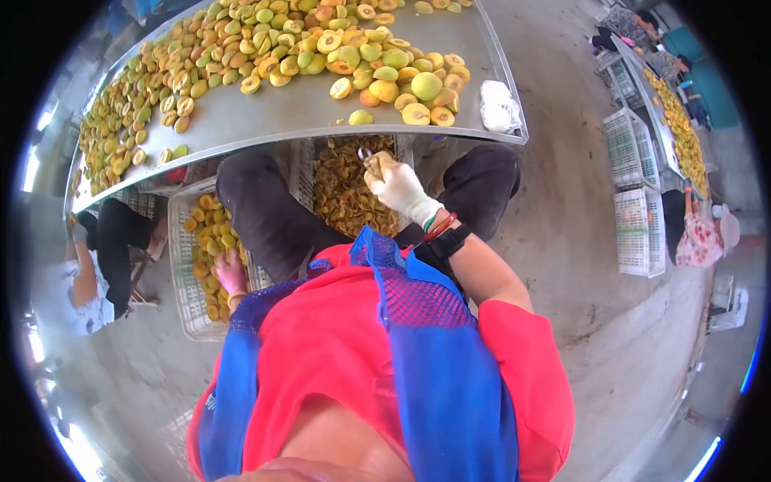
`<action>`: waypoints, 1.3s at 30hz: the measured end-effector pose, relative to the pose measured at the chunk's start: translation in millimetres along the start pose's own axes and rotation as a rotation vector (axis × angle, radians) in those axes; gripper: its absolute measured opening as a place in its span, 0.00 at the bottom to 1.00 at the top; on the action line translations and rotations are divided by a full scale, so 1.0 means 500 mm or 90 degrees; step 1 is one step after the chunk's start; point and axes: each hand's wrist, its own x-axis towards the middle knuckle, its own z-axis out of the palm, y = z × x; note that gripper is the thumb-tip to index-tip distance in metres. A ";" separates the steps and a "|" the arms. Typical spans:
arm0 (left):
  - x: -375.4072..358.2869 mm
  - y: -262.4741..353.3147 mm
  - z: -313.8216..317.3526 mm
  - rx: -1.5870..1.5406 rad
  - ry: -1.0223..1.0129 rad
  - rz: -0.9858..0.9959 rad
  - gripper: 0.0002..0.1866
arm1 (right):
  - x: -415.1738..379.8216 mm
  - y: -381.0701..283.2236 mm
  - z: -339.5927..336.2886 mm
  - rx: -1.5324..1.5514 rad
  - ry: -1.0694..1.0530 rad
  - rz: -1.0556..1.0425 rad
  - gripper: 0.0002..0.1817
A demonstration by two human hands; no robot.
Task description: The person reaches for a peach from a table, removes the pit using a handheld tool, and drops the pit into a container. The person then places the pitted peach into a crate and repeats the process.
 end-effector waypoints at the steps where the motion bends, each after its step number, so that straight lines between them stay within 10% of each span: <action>1: 0.034 0.032 -0.021 -0.033 0.107 0.041 0.26 | 0.007 0.007 -0.014 0.015 0.043 -0.021 0.12; 8: 0.138 0.432 -0.190 -0.171 0.215 0.325 0.16 | 0.146 0.093 -0.183 -0.145 0.246 -0.013 0.14; 16: 0.200 0.697 0.019 -0.132 -0.103 0.481 0.22 | 0.346 0.233 -0.355 -0.366 0.229 0.168 0.25; 20: 0.242 0.724 0.160 -0.066 -0.106 0.498 0.27 | 0.383 0.100 -0.416 -0.486 0.109 0.382 0.31; 28: 0.235 0.774 0.168 0.099 -0.160 0.386 0.34 | 0.548 0.463 -0.437 -0.413 0.165 0.155 0.31; 32: 0.236 0.781 0.162 0.086 -0.220 0.364 0.32 | 0.575 0.588 -0.396 -0.018 0.109 0.125 0.34; 39: 0.226 0.783 0.163 0.075 -0.151 0.393 0.29 | 0.537 0.371 -0.218 -0.129 0.197 0.192 0.33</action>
